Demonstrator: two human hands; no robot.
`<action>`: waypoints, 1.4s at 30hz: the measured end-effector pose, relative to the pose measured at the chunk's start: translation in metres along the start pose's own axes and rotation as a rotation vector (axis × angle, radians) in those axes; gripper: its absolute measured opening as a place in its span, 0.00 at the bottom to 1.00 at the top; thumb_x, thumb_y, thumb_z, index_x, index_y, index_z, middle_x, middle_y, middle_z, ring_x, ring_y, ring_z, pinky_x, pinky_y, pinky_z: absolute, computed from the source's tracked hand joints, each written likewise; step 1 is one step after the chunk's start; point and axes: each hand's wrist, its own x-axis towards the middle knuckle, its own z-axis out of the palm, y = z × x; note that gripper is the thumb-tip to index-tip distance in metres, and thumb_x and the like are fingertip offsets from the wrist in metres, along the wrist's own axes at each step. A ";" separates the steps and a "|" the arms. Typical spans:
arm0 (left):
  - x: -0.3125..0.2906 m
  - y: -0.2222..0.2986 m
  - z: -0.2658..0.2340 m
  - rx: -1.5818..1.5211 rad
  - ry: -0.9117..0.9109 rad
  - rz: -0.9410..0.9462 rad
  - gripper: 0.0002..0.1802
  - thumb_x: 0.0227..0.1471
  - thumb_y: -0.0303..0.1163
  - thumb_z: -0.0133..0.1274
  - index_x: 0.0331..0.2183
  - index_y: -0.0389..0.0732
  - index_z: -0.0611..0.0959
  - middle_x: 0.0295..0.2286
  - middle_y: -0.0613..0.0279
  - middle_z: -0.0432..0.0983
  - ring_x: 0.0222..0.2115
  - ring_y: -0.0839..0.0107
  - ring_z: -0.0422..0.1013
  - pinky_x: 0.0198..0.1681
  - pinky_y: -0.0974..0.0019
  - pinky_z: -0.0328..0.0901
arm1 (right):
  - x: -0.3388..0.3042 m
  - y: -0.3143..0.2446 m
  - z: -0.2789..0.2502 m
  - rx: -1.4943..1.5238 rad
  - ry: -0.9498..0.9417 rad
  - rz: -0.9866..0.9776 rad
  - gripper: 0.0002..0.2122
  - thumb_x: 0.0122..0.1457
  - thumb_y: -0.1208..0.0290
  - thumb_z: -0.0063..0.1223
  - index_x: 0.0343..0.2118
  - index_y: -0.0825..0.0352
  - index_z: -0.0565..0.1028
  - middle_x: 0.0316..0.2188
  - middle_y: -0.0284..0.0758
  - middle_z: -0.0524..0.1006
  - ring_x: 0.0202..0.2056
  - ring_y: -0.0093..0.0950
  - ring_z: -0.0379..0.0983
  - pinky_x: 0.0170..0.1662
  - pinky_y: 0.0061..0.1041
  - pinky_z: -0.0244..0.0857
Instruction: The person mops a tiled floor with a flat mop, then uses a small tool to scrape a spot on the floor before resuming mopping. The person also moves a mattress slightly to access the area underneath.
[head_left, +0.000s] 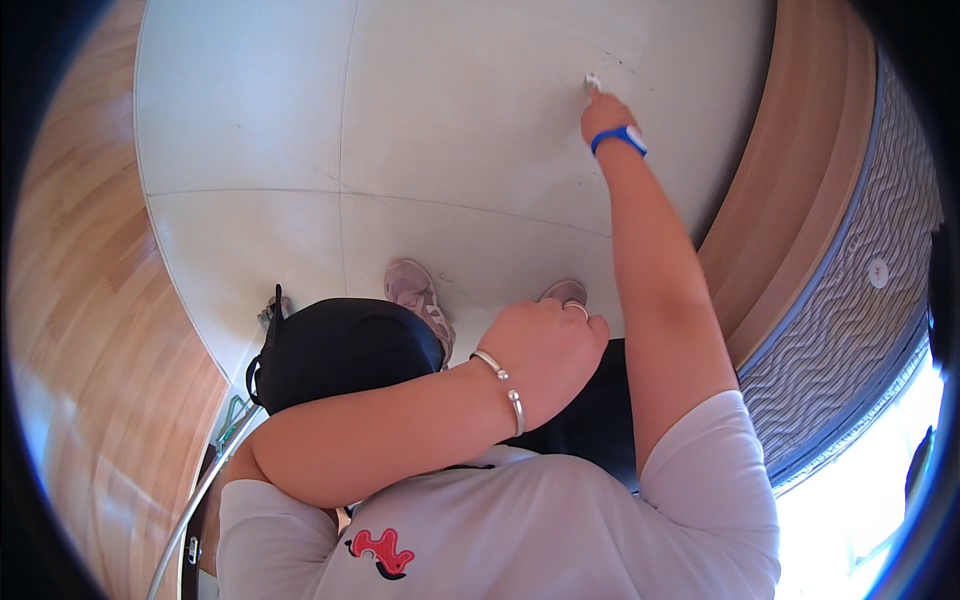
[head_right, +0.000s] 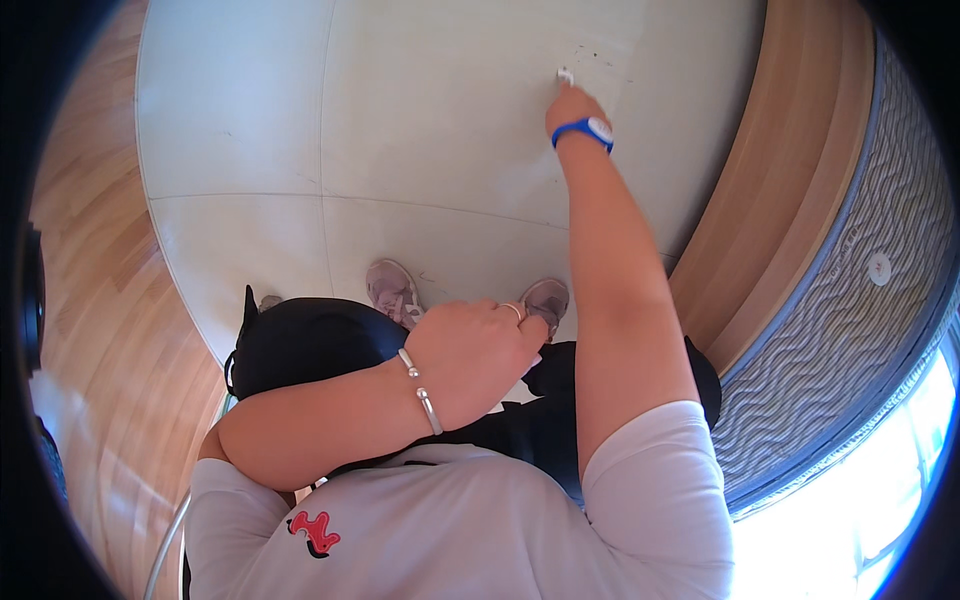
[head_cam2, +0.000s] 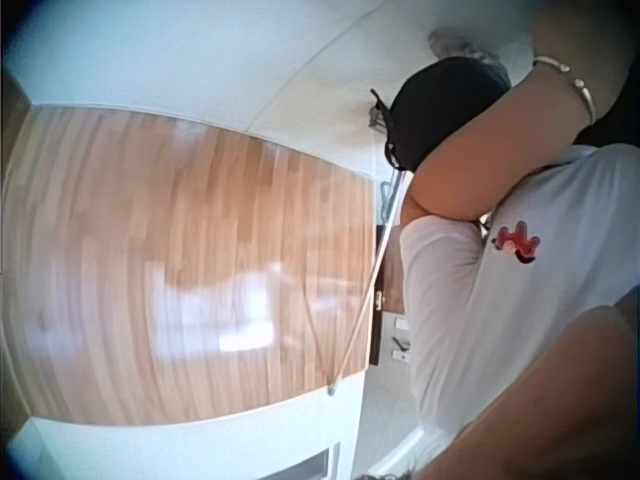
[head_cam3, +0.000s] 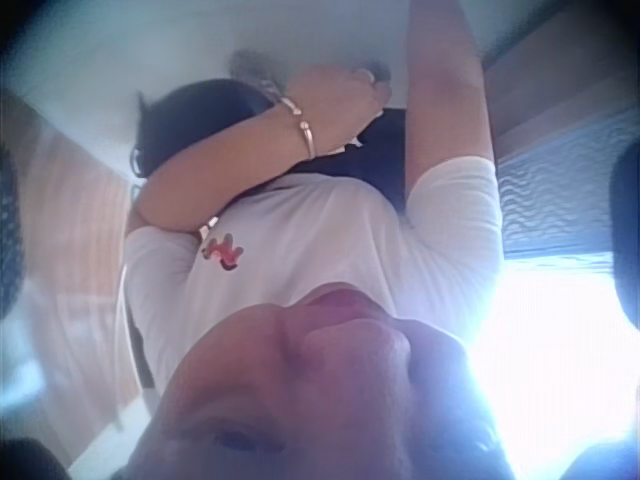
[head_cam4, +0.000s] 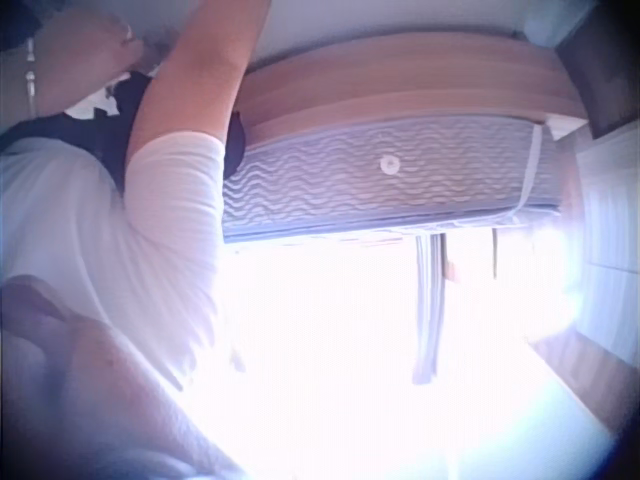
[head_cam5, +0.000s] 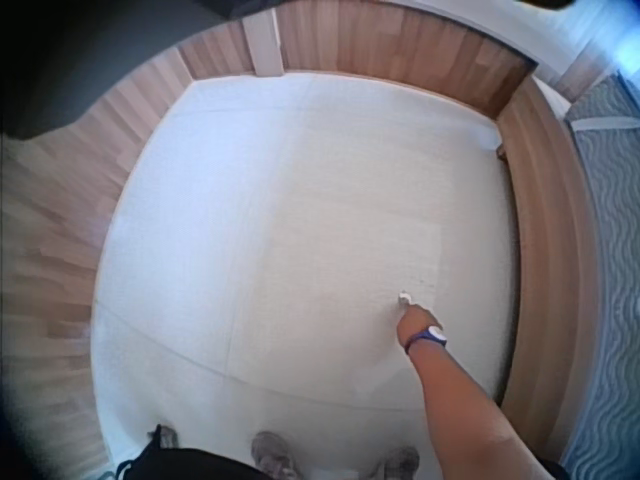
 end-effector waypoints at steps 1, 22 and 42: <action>0.000 0.000 -0.002 0.007 -0.023 0.003 0.08 0.44 0.31 0.51 0.24 0.36 0.73 0.20 0.56 0.71 0.23 0.61 0.70 0.24 0.61 0.65 | -0.009 0.011 0.025 -0.026 0.022 -0.028 0.18 0.60 0.62 0.29 0.38 0.67 0.73 0.38 0.44 0.74 0.41 0.42 0.70 0.44 0.37 0.63; -0.005 -0.001 -0.002 -0.001 -0.048 0.021 0.07 0.43 0.29 0.50 0.24 0.36 0.72 0.21 0.56 0.70 0.23 0.62 0.70 0.22 0.61 0.65 | -0.009 0.028 0.015 -0.133 -0.042 -0.067 0.18 0.58 0.68 0.31 0.51 0.60 0.64 0.45 0.43 0.70 0.44 0.41 0.68 0.44 0.36 0.64; -0.006 0.000 -0.005 0.025 -0.050 0.003 0.08 0.46 0.31 0.48 0.24 0.36 0.72 0.22 0.56 0.71 0.24 0.62 0.70 0.24 0.62 0.66 | -0.066 0.047 0.044 1.366 -0.197 0.353 0.19 0.55 0.69 0.48 0.50 0.66 0.65 0.23 0.31 0.73 0.17 0.17 0.64 0.17 0.16 0.58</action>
